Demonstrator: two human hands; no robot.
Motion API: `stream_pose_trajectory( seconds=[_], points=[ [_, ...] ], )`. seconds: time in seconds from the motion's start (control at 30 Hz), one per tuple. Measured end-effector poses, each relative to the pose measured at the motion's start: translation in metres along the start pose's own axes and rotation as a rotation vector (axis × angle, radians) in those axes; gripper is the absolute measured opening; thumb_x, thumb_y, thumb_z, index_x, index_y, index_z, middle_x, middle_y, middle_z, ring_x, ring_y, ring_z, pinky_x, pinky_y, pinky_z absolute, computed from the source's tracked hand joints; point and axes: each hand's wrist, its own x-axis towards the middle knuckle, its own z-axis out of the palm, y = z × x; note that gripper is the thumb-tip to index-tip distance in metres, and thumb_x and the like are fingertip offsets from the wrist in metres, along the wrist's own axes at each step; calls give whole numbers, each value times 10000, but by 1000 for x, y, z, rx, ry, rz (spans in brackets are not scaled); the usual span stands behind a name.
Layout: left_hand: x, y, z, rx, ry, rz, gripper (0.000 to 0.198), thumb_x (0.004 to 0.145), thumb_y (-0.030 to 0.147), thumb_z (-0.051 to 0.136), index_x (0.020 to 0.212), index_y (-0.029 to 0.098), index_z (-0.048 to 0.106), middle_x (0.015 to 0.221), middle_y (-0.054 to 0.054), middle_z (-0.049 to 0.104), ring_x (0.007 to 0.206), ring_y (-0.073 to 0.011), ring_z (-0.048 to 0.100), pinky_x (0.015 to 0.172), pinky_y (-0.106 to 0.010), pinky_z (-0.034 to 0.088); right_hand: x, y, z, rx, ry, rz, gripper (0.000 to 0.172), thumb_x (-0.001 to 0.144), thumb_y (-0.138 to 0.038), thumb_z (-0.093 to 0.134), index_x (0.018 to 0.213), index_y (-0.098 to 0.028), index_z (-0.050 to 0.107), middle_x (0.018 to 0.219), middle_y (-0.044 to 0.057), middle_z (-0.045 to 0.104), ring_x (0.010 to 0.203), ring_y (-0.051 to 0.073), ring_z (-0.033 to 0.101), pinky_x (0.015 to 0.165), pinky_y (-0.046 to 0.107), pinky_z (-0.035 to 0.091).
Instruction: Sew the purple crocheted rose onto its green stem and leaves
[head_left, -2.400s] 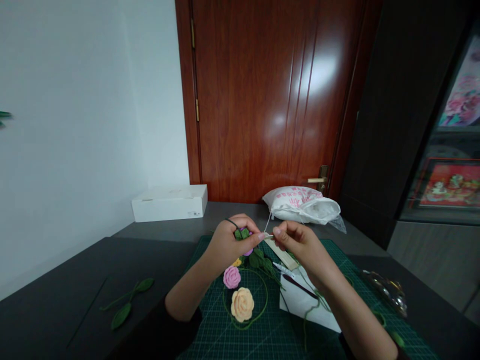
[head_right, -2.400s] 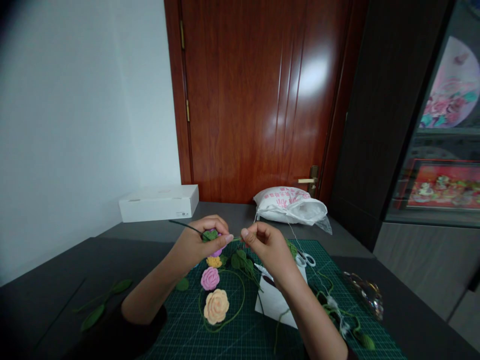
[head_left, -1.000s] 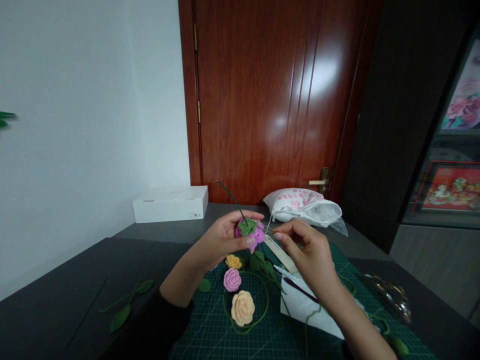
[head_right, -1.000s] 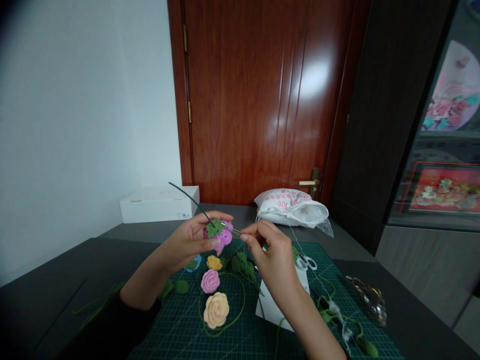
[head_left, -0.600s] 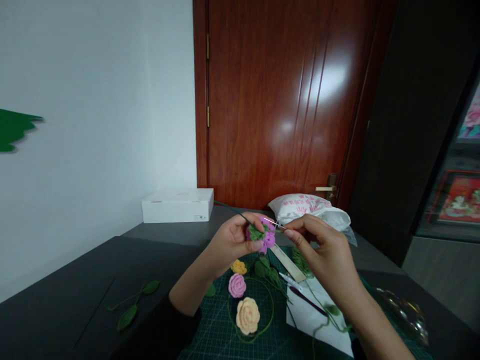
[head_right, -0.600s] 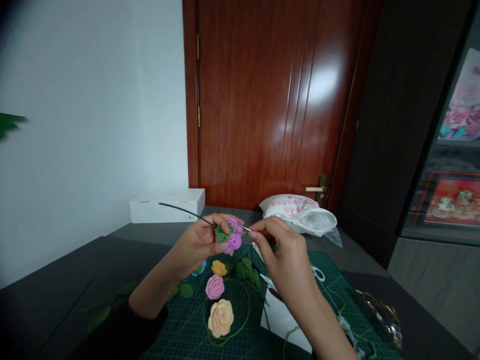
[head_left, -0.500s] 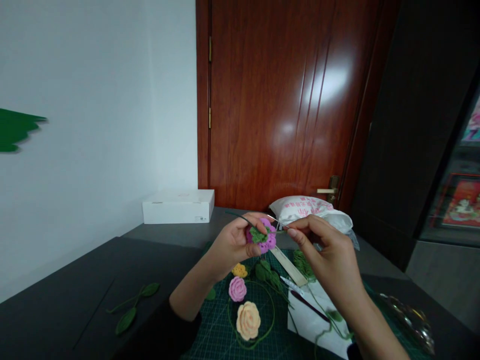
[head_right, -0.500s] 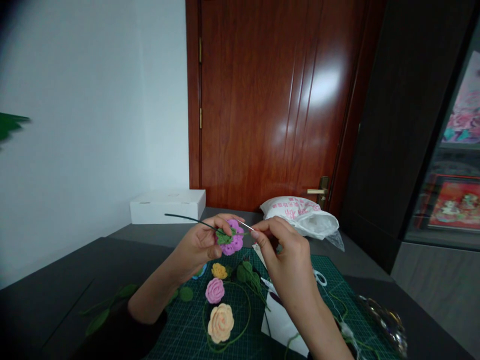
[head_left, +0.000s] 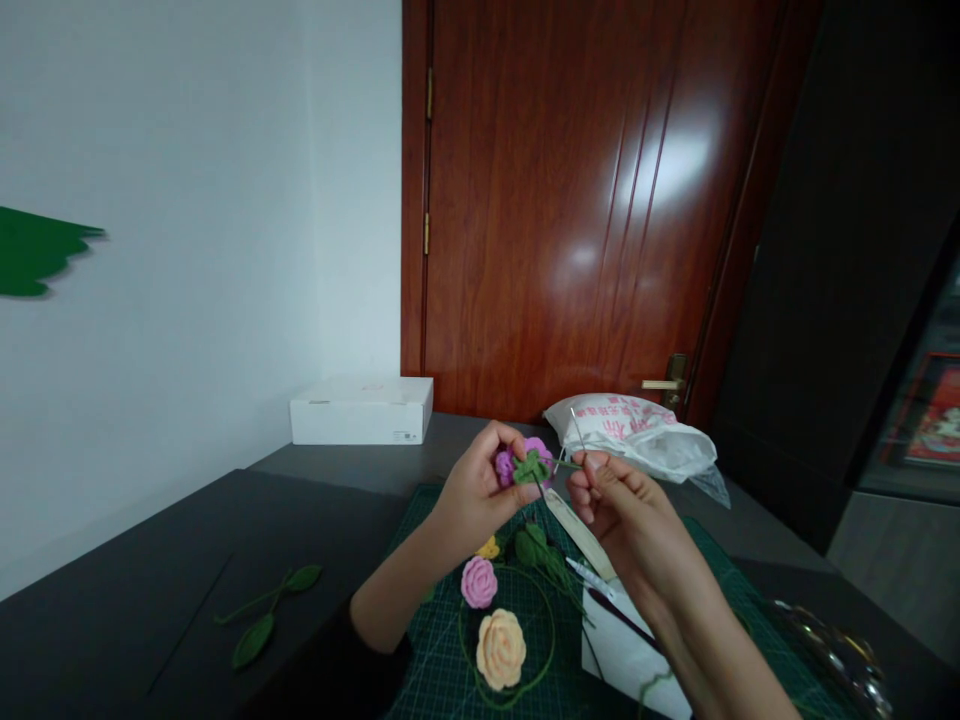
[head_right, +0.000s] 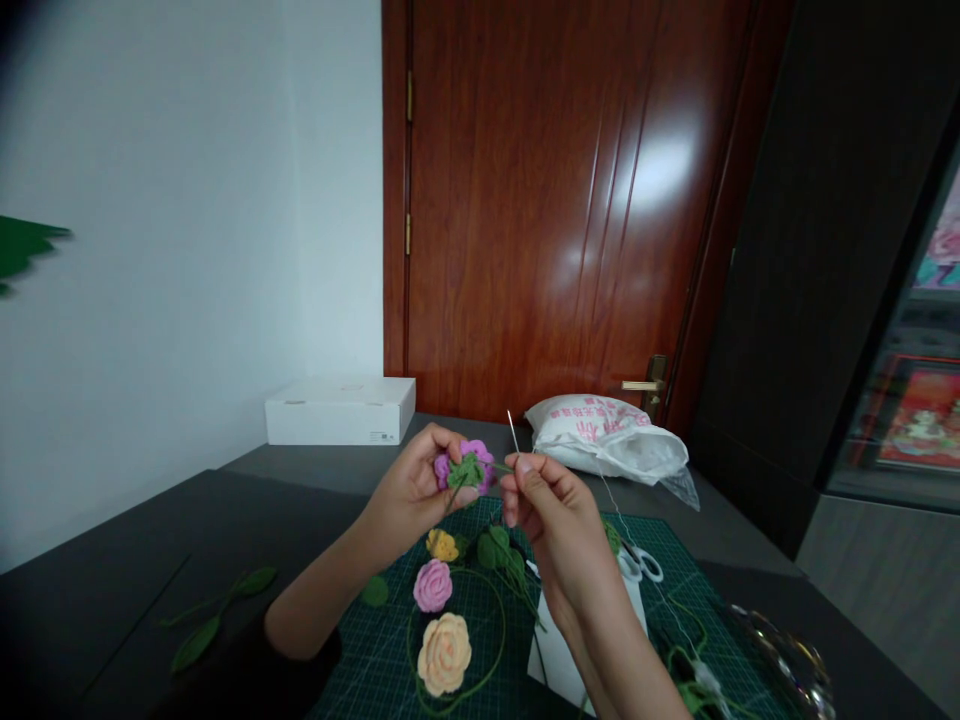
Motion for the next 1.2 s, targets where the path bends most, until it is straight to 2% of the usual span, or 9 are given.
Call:
stream_pose_trajectory(
  seconds=[0.13,0.27,0.4,0.5,0.63,0.77,0.83,1.03,1.2],
  points=[
    [-2,-6,3,116,22,-36,310,714,94,742,863,201,493,922,-3,501,830,-156,519,648,-239,499,4,5,-2,149,8,40,286,689,-386,833,811,-177,681,648,-9,591,561,109,508,514,217,433],
    [-2,-7,3,81,-1,-93,237,731,135,731,891,189,564,1009,-32,483,851,-176,539,580,-250,548,4,4,-2,84,-33,-13,280,705,-408,813,779,-190,655,646,-8,581,555,122,505,527,241,448],
    [0,-1,1,-103,30,-59,216,702,99,749,836,169,594,982,-30,518,922,-176,542,765,-282,536,0,2,1,-75,-171,-41,292,782,-462,745,779,-189,640,600,-26,562,514,113,486,526,244,428],
    [0,8,2,-285,36,-143,123,776,139,684,857,168,596,1030,-44,543,959,-188,562,825,-318,520,-1,6,1,-232,-210,-114,303,836,-480,692,777,-192,623,621,-21,575,524,119,506,512,241,422],
    [-2,15,4,-310,117,-170,120,841,153,666,854,185,552,1019,-22,555,917,-152,567,771,-265,506,-3,14,0,-538,-152,-295,260,924,-437,588,819,-202,629,634,-18,560,558,136,514,528,250,401],
    [-1,14,6,-309,105,-96,250,810,123,708,993,211,562,998,-12,568,893,-139,572,755,-244,509,-9,13,2,-780,-99,-450,220,957,-374,539,855,-210,645,715,17,615,651,174,571,586,276,416],
    [-1,11,6,-298,103,-80,270,817,134,705,1044,204,579,1056,-32,578,922,-146,587,789,-258,523,-12,11,4,-834,-90,-493,199,966,-350,525,887,-216,649,753,25,639,672,184,590,607,285,430],
    [1,6,3,-259,110,15,153,835,148,692,939,193,589,1039,-32,559,1004,-187,580,879,-345,554,-16,8,4,-943,-104,-661,129,974,-227,508,981,-241,636,905,38,687,810,202,641,712,299,471],
    [0,4,0,-197,97,28,140,871,146,658,934,201,545,998,-21,541,945,-160,568,781,-280,562,-16,11,6,-949,-58,-689,125,972,-216,515,992,-230,638,903,33,695,818,193,648,722,294,482]
  ],
)
